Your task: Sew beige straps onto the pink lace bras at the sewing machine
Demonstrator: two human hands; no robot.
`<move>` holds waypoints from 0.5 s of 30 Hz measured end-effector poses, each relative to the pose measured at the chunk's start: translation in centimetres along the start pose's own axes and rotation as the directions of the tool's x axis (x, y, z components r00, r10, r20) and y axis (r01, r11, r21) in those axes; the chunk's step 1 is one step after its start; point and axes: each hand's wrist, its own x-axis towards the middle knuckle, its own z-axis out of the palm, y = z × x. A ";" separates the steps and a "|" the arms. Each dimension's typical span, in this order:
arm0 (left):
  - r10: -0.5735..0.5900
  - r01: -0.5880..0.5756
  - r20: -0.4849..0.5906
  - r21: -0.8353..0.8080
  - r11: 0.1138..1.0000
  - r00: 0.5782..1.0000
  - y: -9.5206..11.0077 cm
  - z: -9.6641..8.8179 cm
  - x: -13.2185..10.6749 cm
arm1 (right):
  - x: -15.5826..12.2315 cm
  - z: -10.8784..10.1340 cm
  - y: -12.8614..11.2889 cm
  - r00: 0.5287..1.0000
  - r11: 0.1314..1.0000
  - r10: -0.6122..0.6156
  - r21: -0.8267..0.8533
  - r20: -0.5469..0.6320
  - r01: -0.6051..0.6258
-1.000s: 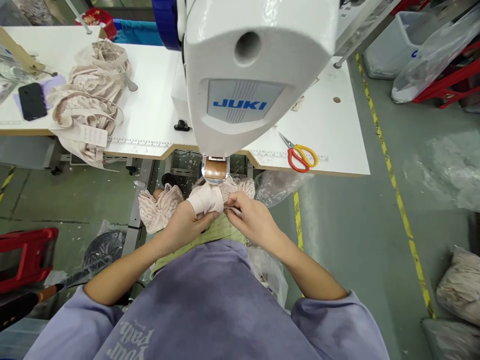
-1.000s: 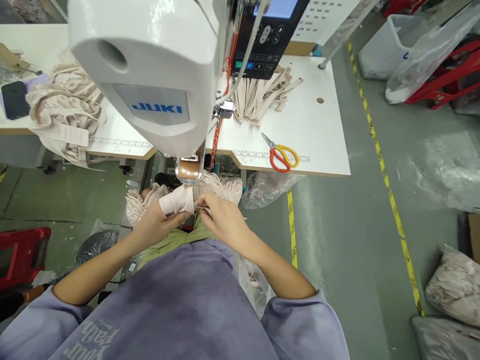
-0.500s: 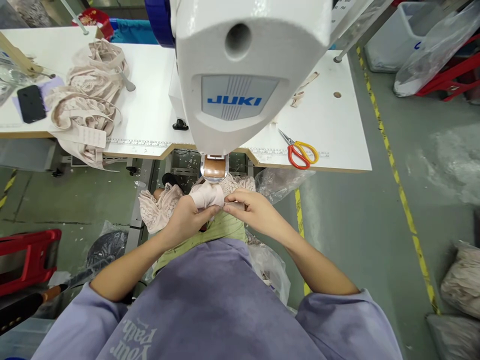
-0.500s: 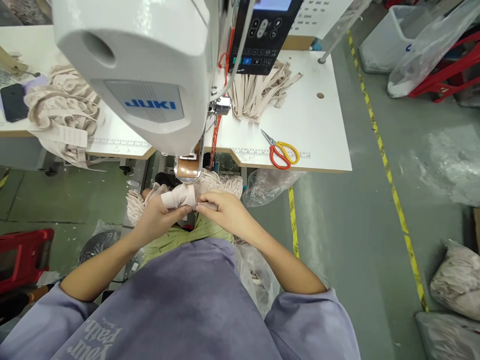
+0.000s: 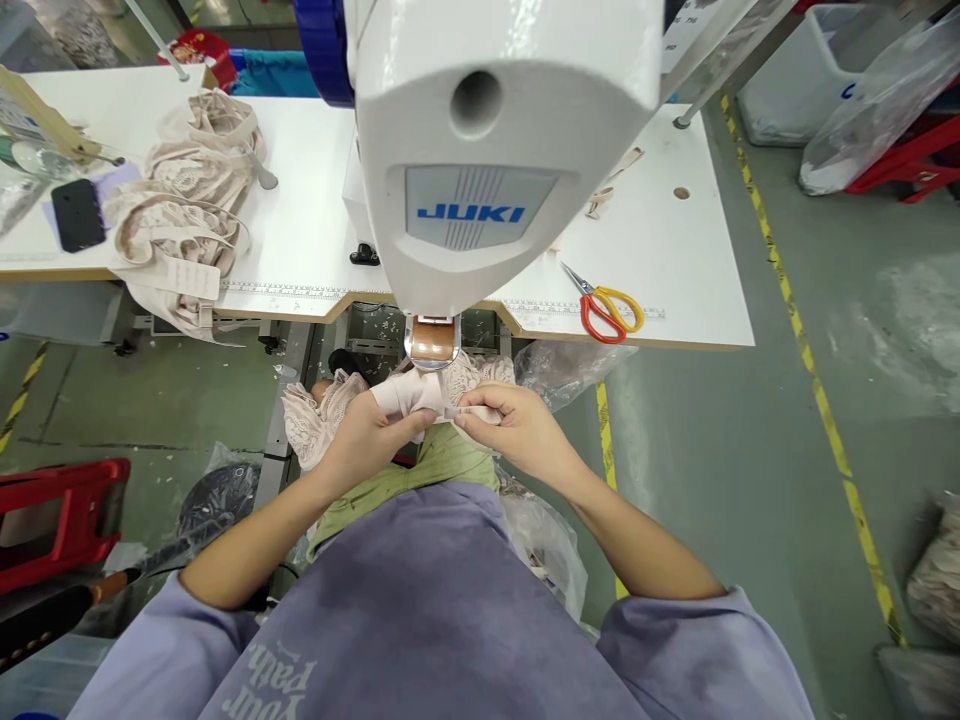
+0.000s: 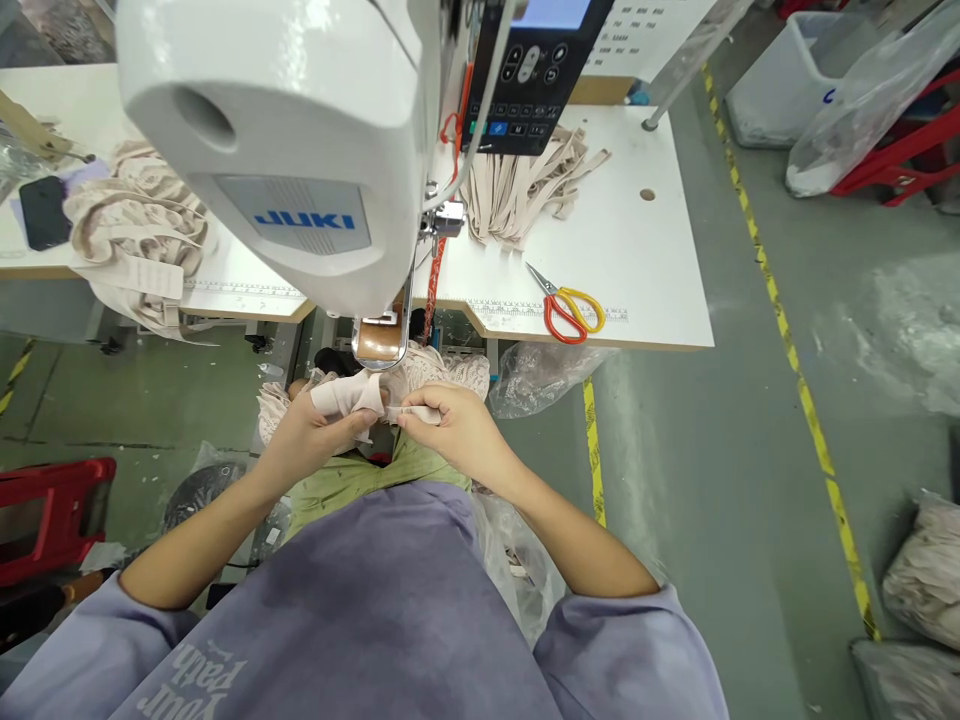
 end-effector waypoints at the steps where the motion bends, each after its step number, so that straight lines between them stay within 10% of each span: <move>1: -0.002 0.002 -0.002 0.002 1.000 1.000 0.0 -0.1 -0.1 | 0.0 0.0 0.0 1.000 1.000 -0.004 -0.006 -0.004 0.004; 15: -0.001 -0.001 0.025 0.074 0.997 1.000 -0.4 0.2 -0.5 | 0.0 0.2 -1.0 0.997 0.993 -0.068 -0.090 0.041 0.072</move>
